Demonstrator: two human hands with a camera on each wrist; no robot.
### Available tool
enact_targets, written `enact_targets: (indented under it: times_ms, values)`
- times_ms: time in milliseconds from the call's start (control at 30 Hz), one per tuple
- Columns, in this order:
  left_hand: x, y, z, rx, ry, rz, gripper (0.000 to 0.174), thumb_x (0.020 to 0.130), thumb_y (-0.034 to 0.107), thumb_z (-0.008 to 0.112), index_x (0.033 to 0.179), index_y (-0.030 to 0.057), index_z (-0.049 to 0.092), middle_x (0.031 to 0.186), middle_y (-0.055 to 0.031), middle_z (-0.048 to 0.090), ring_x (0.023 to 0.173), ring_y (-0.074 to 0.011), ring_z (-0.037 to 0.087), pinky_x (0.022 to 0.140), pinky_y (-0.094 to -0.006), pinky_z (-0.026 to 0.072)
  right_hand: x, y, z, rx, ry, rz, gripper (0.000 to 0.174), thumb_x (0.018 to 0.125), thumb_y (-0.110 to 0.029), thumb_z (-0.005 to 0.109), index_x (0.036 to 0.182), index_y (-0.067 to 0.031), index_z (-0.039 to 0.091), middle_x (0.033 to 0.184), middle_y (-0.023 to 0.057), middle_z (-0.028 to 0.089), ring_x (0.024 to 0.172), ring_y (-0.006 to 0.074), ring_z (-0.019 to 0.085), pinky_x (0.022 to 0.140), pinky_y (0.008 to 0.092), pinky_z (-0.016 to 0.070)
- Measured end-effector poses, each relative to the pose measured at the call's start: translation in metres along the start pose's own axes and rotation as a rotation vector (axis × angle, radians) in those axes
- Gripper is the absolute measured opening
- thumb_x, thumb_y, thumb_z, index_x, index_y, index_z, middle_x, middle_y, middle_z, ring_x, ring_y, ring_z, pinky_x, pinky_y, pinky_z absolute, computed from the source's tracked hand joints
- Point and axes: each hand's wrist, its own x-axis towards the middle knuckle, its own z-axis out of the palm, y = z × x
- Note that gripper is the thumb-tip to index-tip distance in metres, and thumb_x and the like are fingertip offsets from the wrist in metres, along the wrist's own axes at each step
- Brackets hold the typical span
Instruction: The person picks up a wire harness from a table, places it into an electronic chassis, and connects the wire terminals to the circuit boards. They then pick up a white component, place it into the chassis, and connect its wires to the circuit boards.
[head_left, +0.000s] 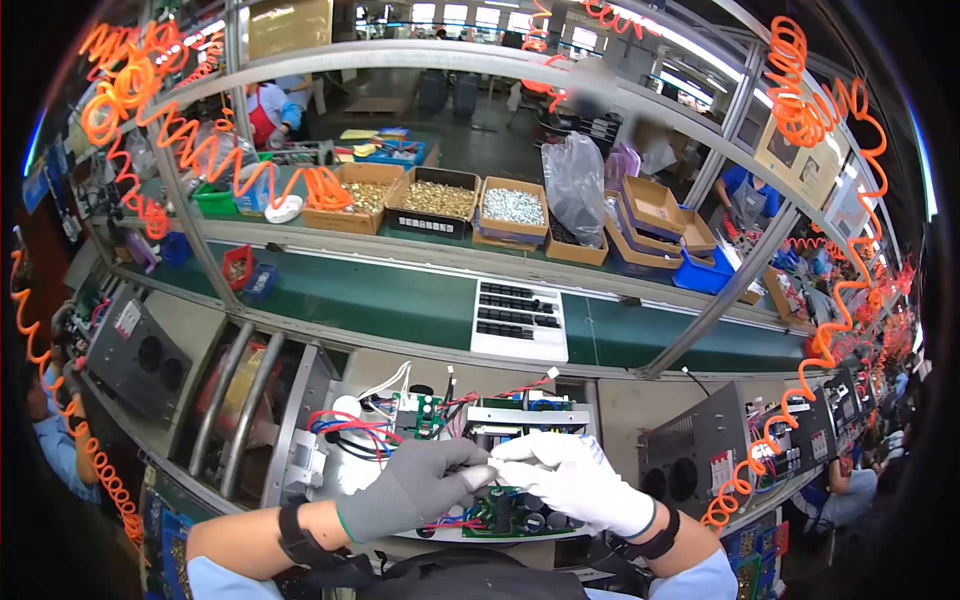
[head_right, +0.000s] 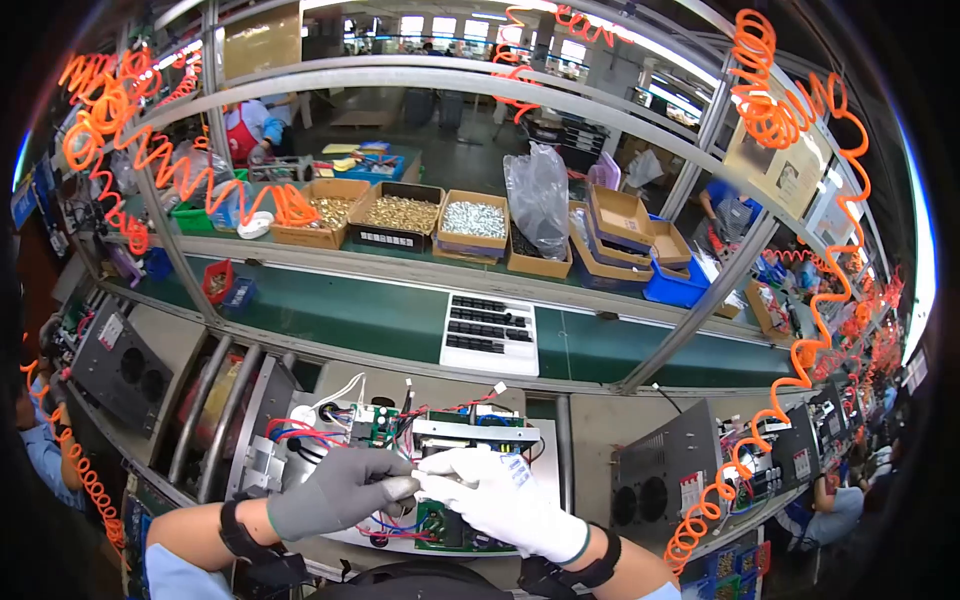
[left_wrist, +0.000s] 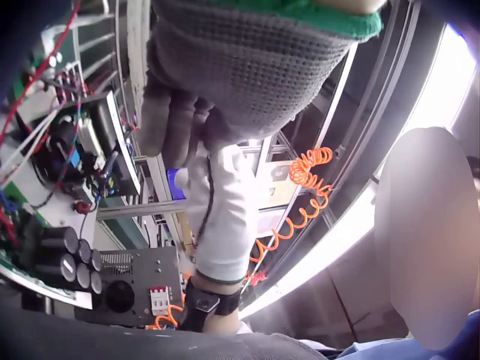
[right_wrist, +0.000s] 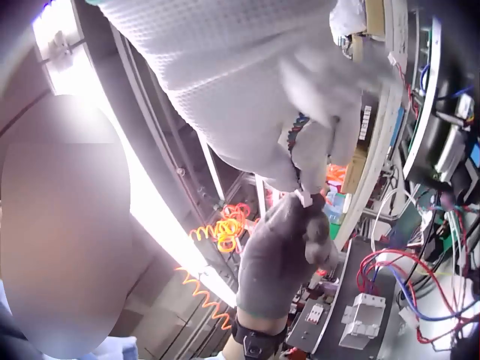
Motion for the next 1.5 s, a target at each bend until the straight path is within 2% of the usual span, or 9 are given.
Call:
enact_targets:
  times_ms: [100, 267, 433, 667, 733, 800, 1033, 1167, 1500]
  values:
    - [0.021, 0.016, -0.043, 0.334, -0.094, 0.078, 0.019, 0.091, 0.012, 0.059, 0.104, -0.0005, 0.064, 0.082, -0.0071, 0.067, 0.072, -0.0109, 0.066, 0.067, -0.0252, 0.0528, 0.007, -0.019, -0.034, -0.224, -0.033, 0.077, 0.025, 0.089, -0.02, 0.064, 0.109, -0.0061, 0.068, 0.085, 0.0016, 0.069, 0.078, 0.007, 0.06, 0.068, 0.0243, 0.0482]
    - [0.084, 0.038, -0.118, 0.64, -0.107, 0.254, 0.02, 0.09, 0.017, 0.058, 0.104, 0.004, 0.065, 0.082, -0.0137, 0.067, 0.075, -0.0263, 0.066, 0.069, -0.0328, 0.0517, 0.009, -0.084, -0.102, -0.156, 0.462, 0.148, 0.009, 0.087, -0.006, 0.058, 0.091, 0.0009, 0.062, 0.079, 0.0042, 0.064, 0.061, 0.0071, 0.056, 0.056, 0.0216, 0.0464]
    - [0.165, -0.022, -0.113, 0.726, -0.327, 0.289, 0.022, 0.092, 0.019, 0.05, 0.106, 0.0078, 0.062, 0.089, -0.0139, 0.064, 0.086, -0.0337, 0.063, 0.076, -0.0424, 0.0504, 0.058, -0.141, -0.138, -0.463, 0.491, 0.259, 0.007, 0.082, -0.001, 0.057, 0.085, 0.0017, 0.063, 0.079, 0.0032, 0.064, 0.057, 0.0039, 0.05, 0.049, 0.0183, 0.0389]
    - [0.204, -0.083, -0.108, 0.767, -0.508, 0.005, 0.028, 0.087, 0.017, 0.053, 0.113, 0.0106, 0.06, 0.086, -0.0133, 0.065, 0.079, -0.0335, 0.065, 0.072, -0.0468, 0.0518, 0.254, -0.027, -0.155, -0.755, -0.298, -0.149, 0.019, 0.085, -0.024, 0.066, 0.09, -0.0053, 0.066, 0.081, 0.0125, 0.065, 0.076, 0.0289, 0.063, 0.069, 0.0349, 0.0492]
    - [0.204, -0.079, -0.114, 0.747, -0.507, 0.138, 0.029, 0.084, 0.015, 0.055, 0.112, 0.0087, 0.06, 0.088, -0.0136, 0.065, 0.077, -0.0322, 0.065, 0.067, -0.0452, 0.0526, 0.29, 0.014, -0.119, -0.709, -0.621, 0.225, 0.026, 0.086, -0.028, 0.065, 0.098, -0.0044, 0.067, 0.087, 0.0123, 0.065, 0.08, 0.0268, 0.063, 0.073, 0.034, 0.0488]
    - [0.206, -0.085, -0.116, 0.735, -0.484, 0.137, 0.029, 0.083, 0.014, 0.056, 0.111, 0.0082, 0.061, 0.087, -0.0134, 0.065, 0.076, -0.031, 0.065, 0.066, -0.043, 0.053, 0.309, 0.082, -0.092, -0.661, -0.916, 0.058, 0.026, 0.08, -0.028, 0.063, 0.094, -0.0058, 0.069, 0.083, 0.0129, 0.068, 0.08, 0.03, 0.065, 0.072, 0.038, 0.0488]
    - [0.213, -0.099, -0.106, 0.789, -0.615, -0.018, 0.039, 0.082, 0.011, 0.053, 0.121, 0.0091, 0.059, 0.109, -0.0149, 0.063, 0.091, -0.0318, 0.063, 0.078, -0.0441, 0.0527, 0.305, 0.124, -0.052, -0.6, -1.101, 0.315, 0.025, 0.071, -0.025, 0.063, 0.08, -0.003, 0.07, 0.074, 0.0174, 0.066, 0.075, 0.0327, 0.065, 0.067, 0.0422, 0.0491]
    - [0.214, -0.101, -0.101, 0.871, -0.786, -0.001, 0.042, 0.085, 0.015, 0.053, 0.127, 0.0117, 0.055, 0.114, -0.0124, 0.061, 0.102, -0.0272, 0.061, 0.089, -0.0415, 0.05, 0.29, 0.134, -0.048, -0.645, -0.995, 0.028, 0.017, 0.069, -0.017, 0.065, 0.079, -0.0039, 0.07, 0.072, 0.0172, 0.065, 0.073, 0.0338, 0.065, 0.067, 0.0438, 0.0498]
    - [0.211, -0.1, -0.102, 0.766, -0.748, 0.018, 0.044, 0.083, 0.014, 0.055, 0.127, 0.0107, 0.056, 0.116, -0.0149, 0.059, 0.101, -0.0314, 0.058, 0.088, -0.0445, 0.0448, 0.289, 0.125, -0.042, -0.65, -1.046, 0.143, 0.021, 0.071, -0.007, 0.064, 0.089, 0.0024, 0.066, 0.091, 0.0204, 0.067, 0.087, 0.0359, 0.065, 0.073, 0.0437, 0.0531]
